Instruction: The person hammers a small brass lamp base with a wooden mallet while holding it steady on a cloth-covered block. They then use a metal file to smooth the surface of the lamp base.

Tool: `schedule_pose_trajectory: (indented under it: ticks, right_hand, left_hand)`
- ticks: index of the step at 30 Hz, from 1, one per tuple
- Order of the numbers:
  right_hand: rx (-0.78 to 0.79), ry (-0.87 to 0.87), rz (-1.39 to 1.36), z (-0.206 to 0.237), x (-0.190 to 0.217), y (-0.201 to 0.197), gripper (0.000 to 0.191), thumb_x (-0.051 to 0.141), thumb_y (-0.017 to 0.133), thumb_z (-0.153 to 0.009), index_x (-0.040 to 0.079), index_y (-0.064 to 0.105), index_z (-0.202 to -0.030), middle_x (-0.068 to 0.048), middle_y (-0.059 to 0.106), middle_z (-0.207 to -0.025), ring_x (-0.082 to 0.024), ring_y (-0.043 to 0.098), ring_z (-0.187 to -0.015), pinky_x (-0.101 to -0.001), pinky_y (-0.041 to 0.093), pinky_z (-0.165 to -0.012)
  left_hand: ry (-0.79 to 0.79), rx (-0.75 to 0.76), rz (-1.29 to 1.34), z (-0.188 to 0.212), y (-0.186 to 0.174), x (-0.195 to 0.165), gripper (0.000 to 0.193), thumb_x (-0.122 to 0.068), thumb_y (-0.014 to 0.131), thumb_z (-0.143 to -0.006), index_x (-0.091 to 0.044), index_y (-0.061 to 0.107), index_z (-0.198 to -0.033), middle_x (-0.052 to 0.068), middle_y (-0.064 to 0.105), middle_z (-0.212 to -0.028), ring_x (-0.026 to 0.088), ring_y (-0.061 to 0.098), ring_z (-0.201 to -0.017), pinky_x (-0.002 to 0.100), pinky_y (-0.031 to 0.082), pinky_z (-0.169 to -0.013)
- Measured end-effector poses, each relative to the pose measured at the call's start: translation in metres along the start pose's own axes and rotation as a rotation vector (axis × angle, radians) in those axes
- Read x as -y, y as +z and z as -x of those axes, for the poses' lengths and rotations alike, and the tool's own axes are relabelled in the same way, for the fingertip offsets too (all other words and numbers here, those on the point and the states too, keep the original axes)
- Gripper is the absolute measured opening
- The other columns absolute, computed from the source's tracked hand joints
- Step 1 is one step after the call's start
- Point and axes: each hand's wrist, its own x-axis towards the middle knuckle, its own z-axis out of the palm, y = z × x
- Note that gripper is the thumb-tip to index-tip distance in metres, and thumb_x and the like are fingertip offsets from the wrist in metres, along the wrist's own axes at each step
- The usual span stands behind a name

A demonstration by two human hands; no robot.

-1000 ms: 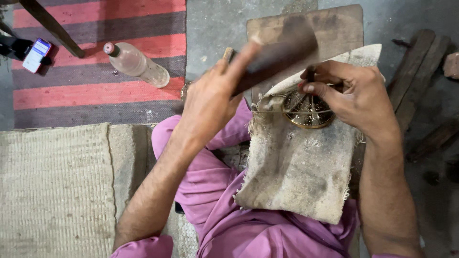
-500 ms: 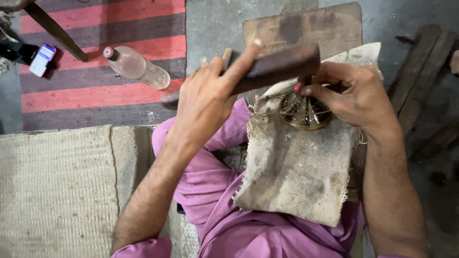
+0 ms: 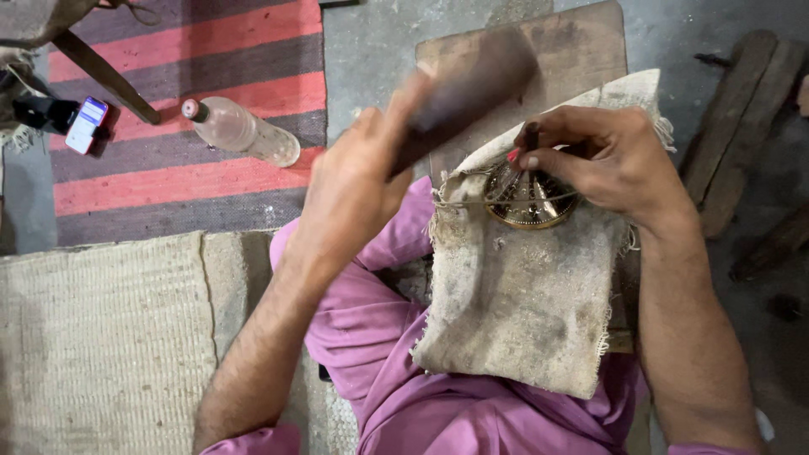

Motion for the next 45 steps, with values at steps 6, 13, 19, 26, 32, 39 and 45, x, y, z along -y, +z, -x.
schedule_pose_trajectory:
  ticks: [6,13,19,26,32,39,45]
  right_hand:
    - [0.009,-0.021,-0.03,0.008,-0.006,-0.008,0.019,0.009,0.072,-0.097,0.003,0.073,-0.115,-0.01,0.078,-0.104,-0.016,0.078,-0.093,-0.029,0.067,-0.082]
    - [-0.001,0.097,0.036,0.01,-0.018,-0.017,0.022,0.012,0.079,-0.09,0.004,0.077,-0.111,-0.008,0.077,-0.087,-0.014,0.065,-0.064,-0.0265,0.047,-0.052]
    - [0.042,-0.105,-0.097,0.011,-0.024,-0.025,0.021,0.013,0.074,-0.096,0.005,0.073,-0.116,-0.006,0.077,-0.101,-0.012,0.076,-0.092,-0.0262,0.066,-0.081]
    - [0.044,-0.081,-0.109,0.012,-0.031,-0.032,0.023,0.011,0.076,-0.092,0.003,0.073,-0.113,-0.008,0.077,-0.096,-0.013,0.076,-0.084,-0.0267,0.064,-0.073]
    - [0.095,-0.169,-0.198,0.013,-0.042,-0.038,0.021,0.012,0.072,-0.097,0.003,0.072,-0.116,-0.007,0.077,-0.101,-0.012,0.076,-0.09,-0.0265,0.064,-0.081]
    - [0.098,-0.106,-0.204,0.016,-0.052,-0.043,0.023,0.014,0.072,-0.096,0.003,0.072,-0.116,-0.008,0.077,-0.095,-0.015,0.073,-0.081,-0.0276,0.061,-0.071]
    - [0.142,-0.189,-0.302,0.016,-0.055,-0.047,0.023,0.011,0.069,-0.1,0.003,0.069,-0.122,-0.009,0.077,-0.104,-0.016,0.078,-0.095,-0.0304,0.067,-0.086]
  left_hand:
    - [-0.033,0.096,-0.019,-0.006,-0.003,-0.008,0.08,-0.004,0.071,-0.089,-0.026,0.04,-0.16,0.011,0.057,-0.094,0.031,0.064,-0.084,0.047,0.052,-0.076]
    - [0.016,0.106,-0.062,-0.014,0.0,-0.013,0.071,-0.006,0.073,-0.099,-0.024,0.04,-0.161,0.012,0.057,-0.093,0.029,0.064,-0.08,0.048,0.055,-0.072]
    - [0.012,0.111,-0.033,-0.022,0.004,-0.017,0.079,-0.005,0.073,-0.091,-0.023,0.04,-0.16,0.011,0.057,-0.094,0.029,0.065,-0.082,0.048,0.055,-0.073]
    - [0.006,0.128,0.018,-0.03,0.004,-0.025,0.08,-0.009,0.074,-0.091,-0.025,0.037,-0.161,0.012,0.058,-0.096,0.03,0.065,-0.085,0.047,0.054,-0.074]
    - [0.022,0.162,-0.096,-0.039,0.004,-0.032,0.074,-0.011,0.073,-0.097,-0.028,0.039,-0.161,0.011,0.057,-0.093,0.028,0.065,-0.081,0.046,0.054,-0.072]
    - [0.051,0.136,-0.04,-0.044,0.002,-0.037,0.08,-0.009,0.075,-0.091,-0.028,0.039,-0.16,0.011,0.057,-0.095,0.031,0.066,-0.087,0.047,0.054,-0.077]
    - [0.068,0.142,-0.042,-0.053,0.003,-0.04,0.079,-0.009,0.076,-0.093,-0.026,0.039,-0.16,0.011,0.056,-0.093,0.03,0.065,-0.083,0.047,0.053,-0.075]
